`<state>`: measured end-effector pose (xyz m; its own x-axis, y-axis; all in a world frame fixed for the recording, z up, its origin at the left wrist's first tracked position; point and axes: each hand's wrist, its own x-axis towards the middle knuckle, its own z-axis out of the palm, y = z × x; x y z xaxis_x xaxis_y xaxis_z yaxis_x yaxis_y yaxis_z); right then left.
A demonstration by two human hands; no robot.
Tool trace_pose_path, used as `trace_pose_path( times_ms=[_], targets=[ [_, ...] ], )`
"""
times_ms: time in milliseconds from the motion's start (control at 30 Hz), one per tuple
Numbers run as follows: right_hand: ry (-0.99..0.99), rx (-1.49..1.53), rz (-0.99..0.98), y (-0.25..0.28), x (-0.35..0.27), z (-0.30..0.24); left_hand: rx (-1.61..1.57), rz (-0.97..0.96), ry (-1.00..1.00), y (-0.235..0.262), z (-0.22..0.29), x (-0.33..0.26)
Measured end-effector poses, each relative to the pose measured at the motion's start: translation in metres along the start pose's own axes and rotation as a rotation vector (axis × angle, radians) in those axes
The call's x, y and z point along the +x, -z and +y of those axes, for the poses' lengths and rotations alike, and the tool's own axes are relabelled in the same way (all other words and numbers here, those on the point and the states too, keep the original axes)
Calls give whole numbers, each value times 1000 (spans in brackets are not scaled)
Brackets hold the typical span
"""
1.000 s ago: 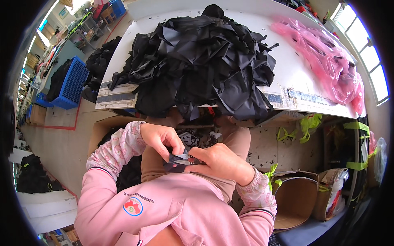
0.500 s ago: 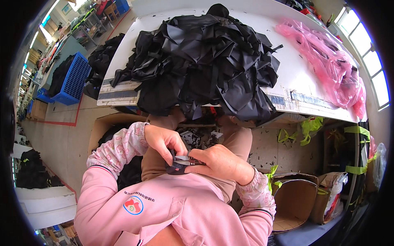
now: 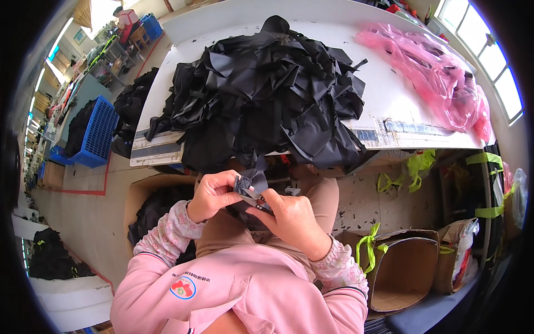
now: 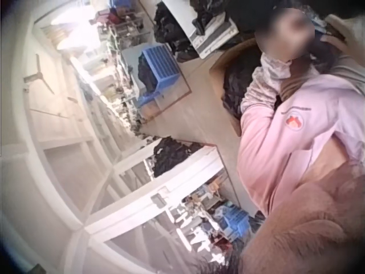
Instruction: Trimming excess material from black fabric pieces using small scissors.
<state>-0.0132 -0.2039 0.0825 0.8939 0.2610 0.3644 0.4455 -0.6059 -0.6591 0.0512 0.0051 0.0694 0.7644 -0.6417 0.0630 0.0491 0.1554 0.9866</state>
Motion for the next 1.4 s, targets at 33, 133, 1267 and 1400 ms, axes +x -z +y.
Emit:
trace_pose_path(
  times_ms=[33,133,1267,1400],
  targets=[
    [8,-33,11,0,2,-2,1,1,-14,-1,-1,0],
    [-8,-8,10,1,2,-4,96,-29,-92,-2,-5,-1],
    [-303,130,154,-4,-6,50,1134,376,-154,125,3,-66],
    [-327,155,72,-26,1,59,1441,744,550,261,-94,-237]
  ],
)
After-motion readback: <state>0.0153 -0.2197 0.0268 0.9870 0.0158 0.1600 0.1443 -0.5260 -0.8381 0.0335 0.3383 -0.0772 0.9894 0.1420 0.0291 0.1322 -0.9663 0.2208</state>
